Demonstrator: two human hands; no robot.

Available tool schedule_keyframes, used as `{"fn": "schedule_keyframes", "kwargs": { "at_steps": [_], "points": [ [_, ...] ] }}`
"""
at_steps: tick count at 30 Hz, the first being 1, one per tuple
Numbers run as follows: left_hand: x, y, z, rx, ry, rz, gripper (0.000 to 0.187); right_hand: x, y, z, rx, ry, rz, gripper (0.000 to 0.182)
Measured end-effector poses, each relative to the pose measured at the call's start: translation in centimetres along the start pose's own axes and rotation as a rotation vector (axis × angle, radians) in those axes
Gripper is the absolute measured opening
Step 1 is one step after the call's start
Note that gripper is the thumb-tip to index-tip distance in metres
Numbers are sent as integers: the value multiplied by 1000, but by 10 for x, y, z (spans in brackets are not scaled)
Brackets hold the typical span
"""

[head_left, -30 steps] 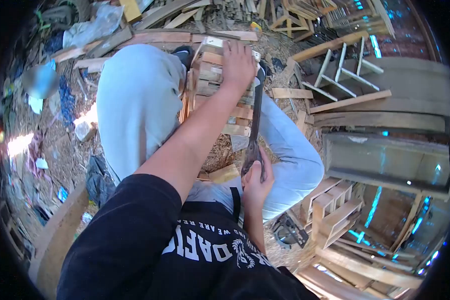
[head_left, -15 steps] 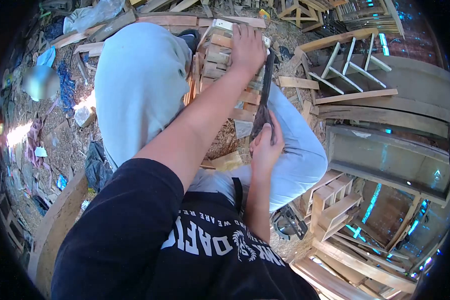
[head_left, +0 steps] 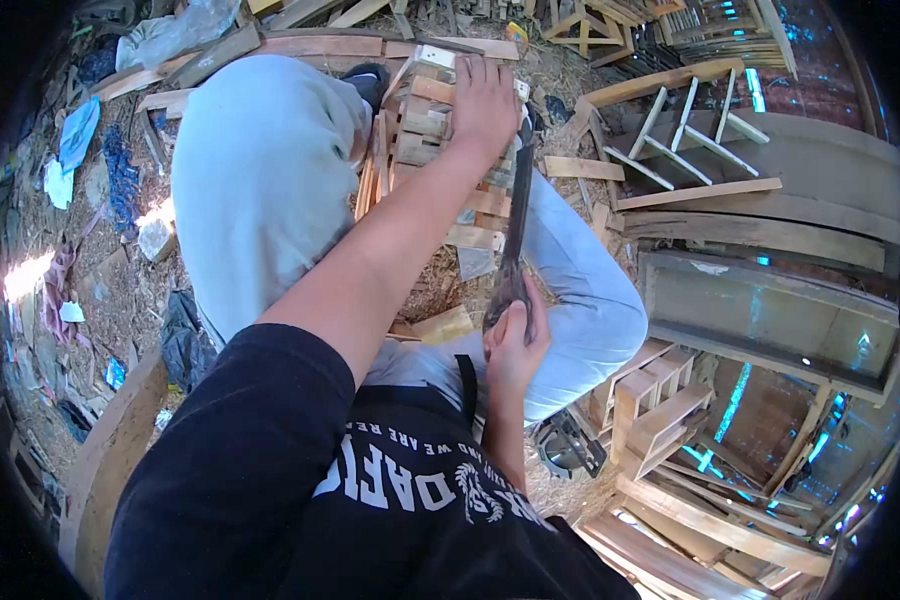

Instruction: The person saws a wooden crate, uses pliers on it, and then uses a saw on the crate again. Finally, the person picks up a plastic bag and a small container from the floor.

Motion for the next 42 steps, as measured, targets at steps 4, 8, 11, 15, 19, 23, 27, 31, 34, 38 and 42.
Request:
{"fn": "schedule_keyframes", "kwargs": {
  "at_steps": [4,8,11,15,19,23,27,31,34,38,42],
  "points": [
    [-1,2,3,-1,22,-21,45,12,16,-31,32,51,-86,40],
    [-1,-1,6,-23,23,-5,47,13,9,-18,17,79,-49,40],
    [0,3,5,-58,21,-10,47,12,3,-5,27,30,28,40],
    [-3,0,7,44,30,-14,48,18,28,-48,32,24,25,39],
    [0,1,2,-38,35,-6,48,1,-3,-18,22,-38,98,40],
    [-2,-2,2,-4,33,-5,48,-2,2,-21,-2,42,13,41],
    [-2,-2,5,-1,24,44,47,-1,14,-41,52,-42,80,40],
    [-1,2,5,-87,44,6,41,-13,-10,-14,-16,83,64,40],
    [-2,2,8,-110,53,5,39,0,23,-57,-10,-48,109,39],
    [-1,-4,4,-15,54,17,43,-7,-7,-18,1,-4,73,40],
    [-2,3,4,-21,82,-2,41,17,12,-36,24,-300,230,38]
  ]
}}
Point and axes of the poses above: each hand's wrist, its own z-axis away from the middle knuckle, its own y-axis out of the palm, x = y × z, the point moved 4 cm from there along -z, towards the middle knuckle, and after that the axes turned 6 degrees about -x, right-handed, at the moved point
